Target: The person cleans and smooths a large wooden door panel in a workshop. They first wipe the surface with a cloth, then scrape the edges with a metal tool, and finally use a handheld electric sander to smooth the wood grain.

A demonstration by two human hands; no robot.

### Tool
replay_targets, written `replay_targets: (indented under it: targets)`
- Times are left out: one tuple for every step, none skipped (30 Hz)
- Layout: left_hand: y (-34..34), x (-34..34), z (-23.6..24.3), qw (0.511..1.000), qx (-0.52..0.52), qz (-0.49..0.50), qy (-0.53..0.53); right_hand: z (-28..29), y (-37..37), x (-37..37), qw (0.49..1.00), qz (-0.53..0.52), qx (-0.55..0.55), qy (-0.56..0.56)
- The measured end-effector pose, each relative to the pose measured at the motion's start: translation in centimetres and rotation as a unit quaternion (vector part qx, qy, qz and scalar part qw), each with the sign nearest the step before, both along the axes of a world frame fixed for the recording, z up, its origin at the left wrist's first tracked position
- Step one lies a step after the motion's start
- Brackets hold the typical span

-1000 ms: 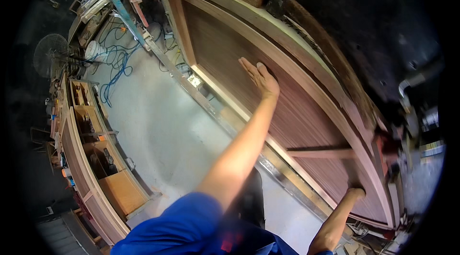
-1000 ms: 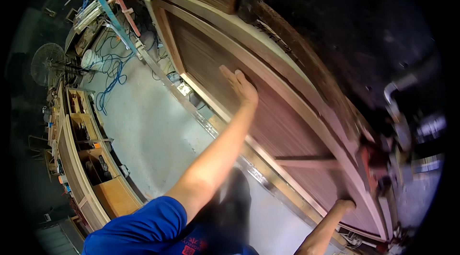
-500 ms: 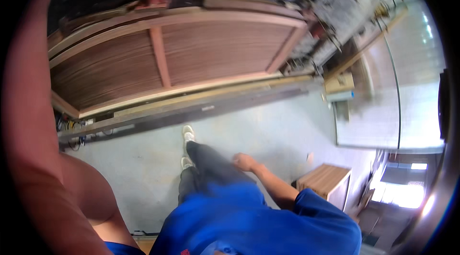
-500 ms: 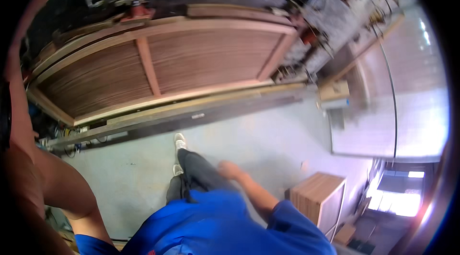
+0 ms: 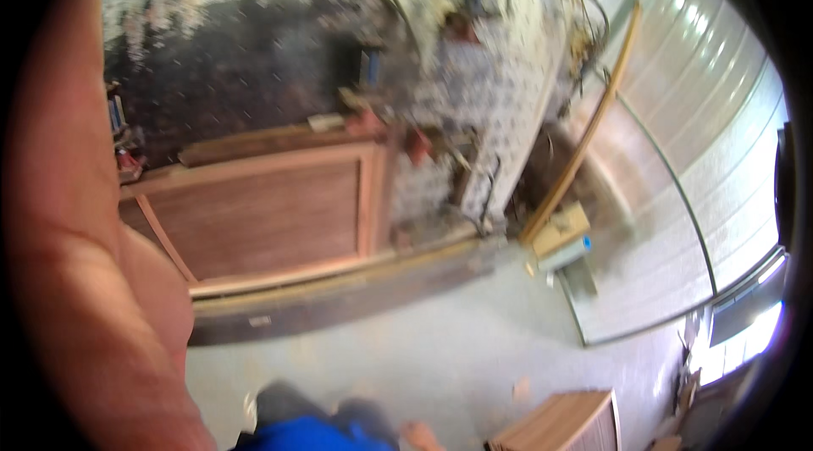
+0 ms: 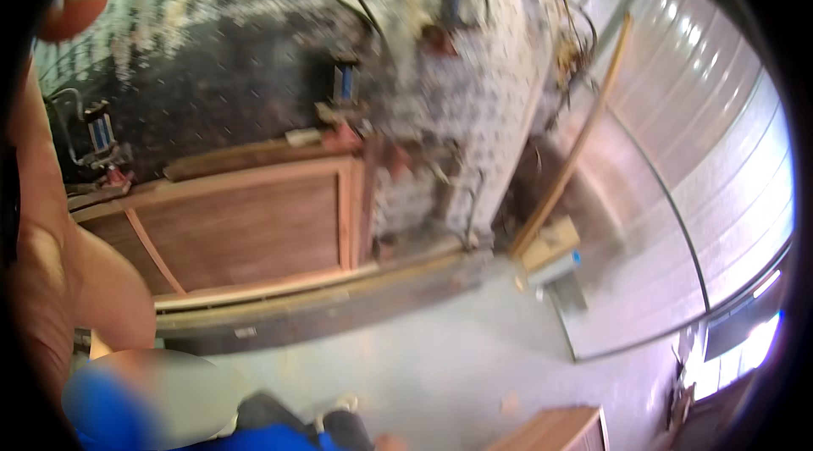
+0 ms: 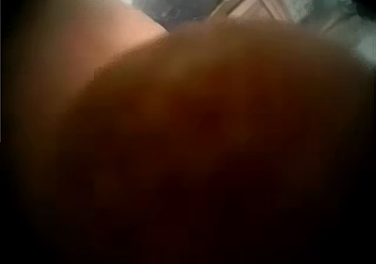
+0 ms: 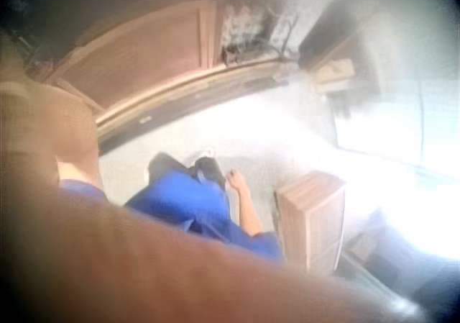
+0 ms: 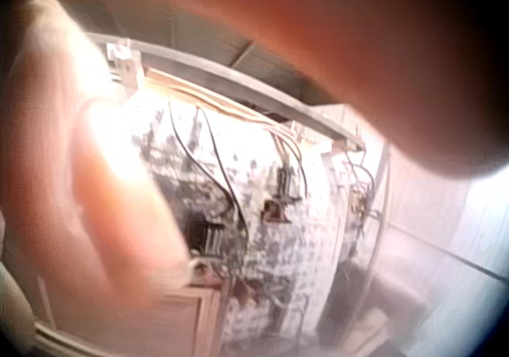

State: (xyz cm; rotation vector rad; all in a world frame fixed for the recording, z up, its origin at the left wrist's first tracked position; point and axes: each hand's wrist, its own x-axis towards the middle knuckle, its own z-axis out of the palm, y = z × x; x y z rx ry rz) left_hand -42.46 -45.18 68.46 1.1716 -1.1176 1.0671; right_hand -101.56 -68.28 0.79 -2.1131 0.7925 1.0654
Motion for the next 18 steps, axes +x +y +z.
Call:
replay_targets:
  targets:
    - [-3.1, -0.5, -0.3, 1.000, 0.006, -0.007, -0.008, -0.3, -4.1, 2.2, 0.999, -0.027, 0.019, -0.040]
    - [-6.1, -0.6, -0.5, 1.000, 0.004, -0.017, -0.019, -0.2, -10.2, 6.3, 0.994, -0.051, 0.027, -0.089]
    - [-8.7, -0.7, -1.2, 0.999, 0.016, -0.011, -0.030, 3.5, -12.3, 9.6, 0.991, -0.032, 0.030, -0.128]
    - [-12.1, -0.1, -0.8, 0.998, -0.003, -0.043, -0.036, 0.2, -17.1, 6.8, 0.998, -0.028, -0.025, -0.056]
    - [-13.4, 1.7, 0.7, 0.999, -0.002, -0.047, -0.016, 3.6, -24.1, 1.8, 0.986, 0.031, 0.038, -0.161]
    - [-15.0, 2.0, 1.6, 0.998, 0.041, -0.037, -0.030, 8.1, -20.5, 10.4, 0.997, -0.016, 0.010, -0.081]
    - [-16.8, 2.5, 1.4, 0.998, 0.042, -0.037, -0.030, 11.0, -24.0, 14.6, 0.996, -0.045, 0.010, -0.074]
    - [-19.1, 2.7, 0.9, 0.998, 0.039, -0.029, -0.033, 12.0, -28.8, 16.6, 0.995, -0.071, 0.004, -0.065]
    - [-21.4, 3.2, 0.7, 0.998, 0.043, -0.021, -0.033, 11.1, -31.6, 18.3, 0.992, -0.066, -0.013, -0.104]
    - [-24.7, 4.6, -0.5, 0.999, 0.026, -0.021, -0.025, 10.8, -36.9, 20.1, 0.986, -0.068, -0.058, -0.141]
    - [-27.7, 6.1, -2.2, 1.000, 0.012, -0.014, -0.005, 10.8, -42.1, 21.8, 0.976, -0.071, -0.101, -0.178]
    - [-29.6, 6.3, -1.4, 1.000, 0.019, 0.020, -0.002, 12.1, -45.9, 27.0, 0.967, -0.048, -0.085, -0.235]
    - [-28.8, 5.9, 0.0, 0.996, 0.035, 0.088, 0.005, 13.4, -47.2, 33.7, 0.954, -0.010, -0.055, -0.295]
    - [-33.8, 9.4, -4.4, 0.996, -0.007, 0.049, 0.067, 14.7, -54.0, 31.6, 0.940, -0.014, -0.113, -0.320]
    - [-36.4, 11.3, -6.8, 0.991, -0.024, 0.047, 0.121, 14.8, -58.4, 33.9, 0.921, 0.021, -0.135, -0.364]
    - [-38.5, 12.5, -9.3, 0.981, -0.023, 0.056, 0.186, 16.4, -61.7, 37.1, 0.933, 0.064, -0.172, -0.309]
    - [-43.0, 14.1, -13.7, 0.961, -0.013, 0.023, 0.276, 18.5, -65.4, 37.5, 0.947, 0.088, -0.210, -0.227]
    - [-46.9, 14.5, -17.2, 0.926, 0.000, -0.021, 0.376, 21.6, -69.0, 41.0, 0.942, 0.054, -0.227, -0.242]
